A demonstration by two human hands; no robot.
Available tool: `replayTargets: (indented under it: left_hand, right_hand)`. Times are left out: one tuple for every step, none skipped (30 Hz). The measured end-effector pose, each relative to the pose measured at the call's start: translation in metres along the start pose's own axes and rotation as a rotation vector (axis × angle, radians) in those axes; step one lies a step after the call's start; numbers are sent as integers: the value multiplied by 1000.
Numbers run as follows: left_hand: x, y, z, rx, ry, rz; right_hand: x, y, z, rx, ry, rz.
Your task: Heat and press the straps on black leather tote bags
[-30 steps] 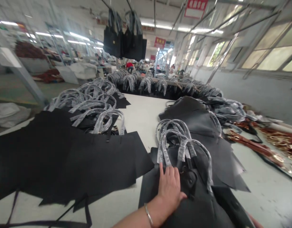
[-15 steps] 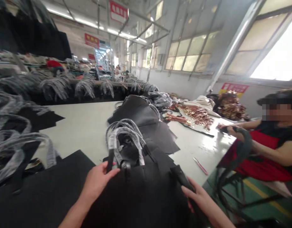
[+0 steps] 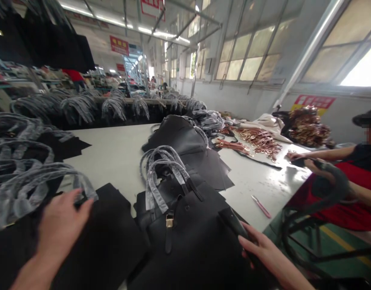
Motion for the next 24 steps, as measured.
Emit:
replayTargets:
  left_hand:
    - [21,29,15,55,-82,95]
    - [43,61,33,146,-193,223]
    - [65,96,53,257,-285,325]
    - [84,129,76,388,-369,383]
    - [100,158,97,493,-411,409]
    - [113,181,117,571,-432,401]
    - [123,199,133,621,-432,362]
    - [131,210,145,652,-422,322]
    - [138,217,154,671,-415,281]
    - [142,220,159,682,-409,248]
    - [145,220,161,691,-408,225]
    - [148,219,162,701,-409,208]
    - [149,217,161,713,-409,196]
    - [149,216,160,726,-407,186]
    - [148,215,158,738,-402,176]
    - [148,214,157,747,-396,169]
    - [147,214,157,751,-389,163]
    - [146,215,156,752,-380,157]
    - [145,215,156,750,-369,152]
    - [145,215,156,747,-356,147]
    - [144,215,156,746,-342,143]
    - [144,215,156,749,-328,140]
    - [145,215,156,753,-315,135]
    - [145,215,156,762,-302,127]
  right_hand:
    - [3,-4,-2,-6,-8,11]
    - [6,-10,-6,-19,-21,18]
    - [10,-16,-11,-36,-38,21]
    - [13,-22,-17,-52,-56,26]
    - [16,-29,-24,-68,-73,33]
    - [19,-36,-31,-81,-92,40]
    - [22,-44,-38,-91,-115,46]
    - [24,-51,-45,-97,-139,51]
    - [27,-58,-51,-97,-164,57]
    - [30,-64,-58,-96,-190,62]
    - [33,-69,-65,-91,-217,67]
    - [37,-74,-71,-84,-240,71]
    - [42,-79,-78,-79,-258,75]
    - [46,-83,-85,-76,-273,77]
    - [50,-86,-91,-75,-280,78]
    - [53,-89,-98,-78,-278,77]
    - [54,-92,-104,-85,-269,75]
    - [53,-94,-108,-95,-251,72]
    - [50,-95,-112,-103,-226,68]
    - [44,-96,-113,-109,-197,63]
    - [37,-96,-113,-108,-167,58]
    - [28,-95,-111,-97,-142,53]
    - [20,-93,-109,-79,-126,49]
    - [12,-91,-106,-54,-119,47]
Point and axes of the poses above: each hand's wrist, its own z-axis away from the middle knuckle, its own x-axis out of the palm, y = z × x, the point moved 4 cm from there along -z, towards the middle knuckle, and after that the axes turned 8 degrees about -y, right-handed, at the moved point
